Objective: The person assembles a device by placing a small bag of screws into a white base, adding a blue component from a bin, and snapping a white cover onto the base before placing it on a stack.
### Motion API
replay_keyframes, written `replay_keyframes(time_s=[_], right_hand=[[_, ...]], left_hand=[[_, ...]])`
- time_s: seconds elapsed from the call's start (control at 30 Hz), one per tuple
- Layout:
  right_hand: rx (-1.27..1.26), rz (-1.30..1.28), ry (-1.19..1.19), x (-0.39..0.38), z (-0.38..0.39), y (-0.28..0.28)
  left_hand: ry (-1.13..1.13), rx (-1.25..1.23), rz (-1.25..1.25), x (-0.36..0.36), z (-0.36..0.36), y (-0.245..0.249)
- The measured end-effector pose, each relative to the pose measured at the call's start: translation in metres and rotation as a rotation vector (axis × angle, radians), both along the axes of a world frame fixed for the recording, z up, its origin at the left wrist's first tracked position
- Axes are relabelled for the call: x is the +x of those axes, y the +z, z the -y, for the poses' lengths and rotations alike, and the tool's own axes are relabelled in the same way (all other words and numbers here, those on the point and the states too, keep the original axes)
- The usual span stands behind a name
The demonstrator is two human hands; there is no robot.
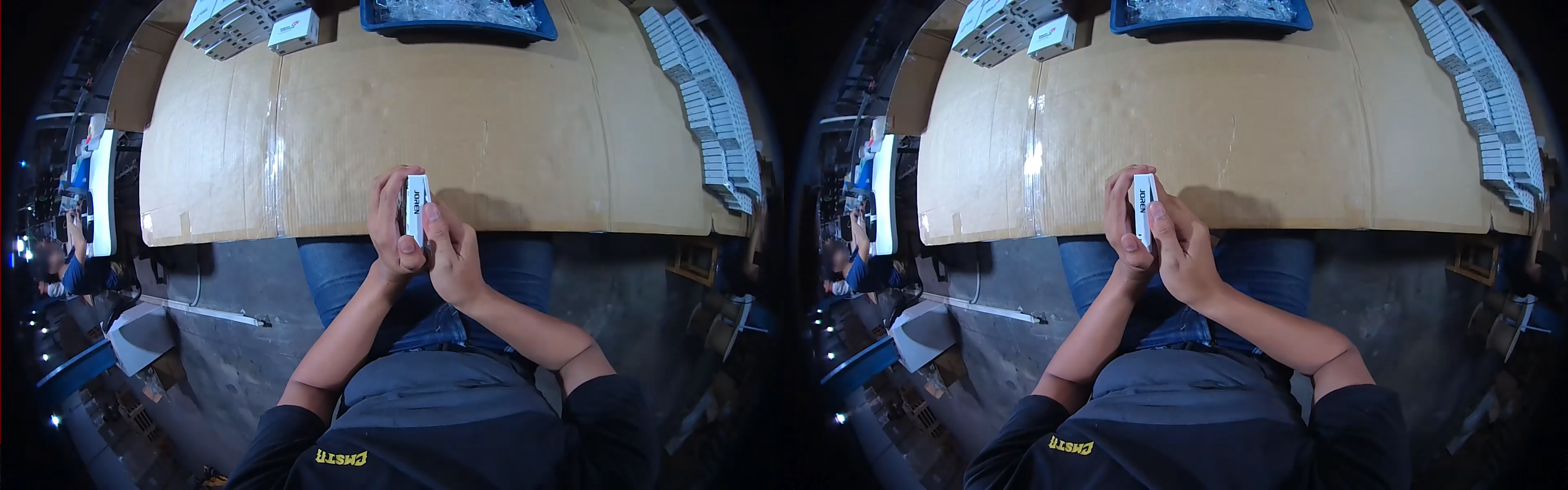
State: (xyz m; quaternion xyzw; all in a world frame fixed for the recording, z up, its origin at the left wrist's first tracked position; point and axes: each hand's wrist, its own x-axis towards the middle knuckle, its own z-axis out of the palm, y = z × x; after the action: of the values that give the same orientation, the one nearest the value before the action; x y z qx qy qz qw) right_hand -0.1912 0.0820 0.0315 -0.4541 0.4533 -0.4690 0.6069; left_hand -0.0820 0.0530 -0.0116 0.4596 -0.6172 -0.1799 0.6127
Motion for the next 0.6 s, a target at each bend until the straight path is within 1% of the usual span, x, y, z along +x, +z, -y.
replay_keyframes(time_s=[0.1,0.2,0.3,0.4,0.53,0.6], right_hand=[[-0.011,0.008,-0.005,0.000,0.000,-0.003],[-0.033,0.000,-0.003,-0.001,0.001,0.000],[-0.036,-0.020,0.004,-0.001,0.001,-0.002],[-0.053,-0.012,0.001,0.000,0.002,-0.003],[-0.084,-0.044,0.003,0.000,0.004,-0.005],[0.023,-0.080,0.101,-0.007,0.010,0.001]], left_hand=[[-0.004,-0.021,-0.019,-0.001,0.001,-0.006],[-0.021,0.047,0.052,0.001,-0.003,-0.001],[0.011,0.000,-0.020,-0.002,-0.003,-0.009],[0.028,-0.015,-0.033,-0.002,-0.003,-0.013],[0.022,0.053,-0.008,0.000,-0.006,-0.009],[0.035,0.087,0.021,-0.001,-0.005,-0.008]])
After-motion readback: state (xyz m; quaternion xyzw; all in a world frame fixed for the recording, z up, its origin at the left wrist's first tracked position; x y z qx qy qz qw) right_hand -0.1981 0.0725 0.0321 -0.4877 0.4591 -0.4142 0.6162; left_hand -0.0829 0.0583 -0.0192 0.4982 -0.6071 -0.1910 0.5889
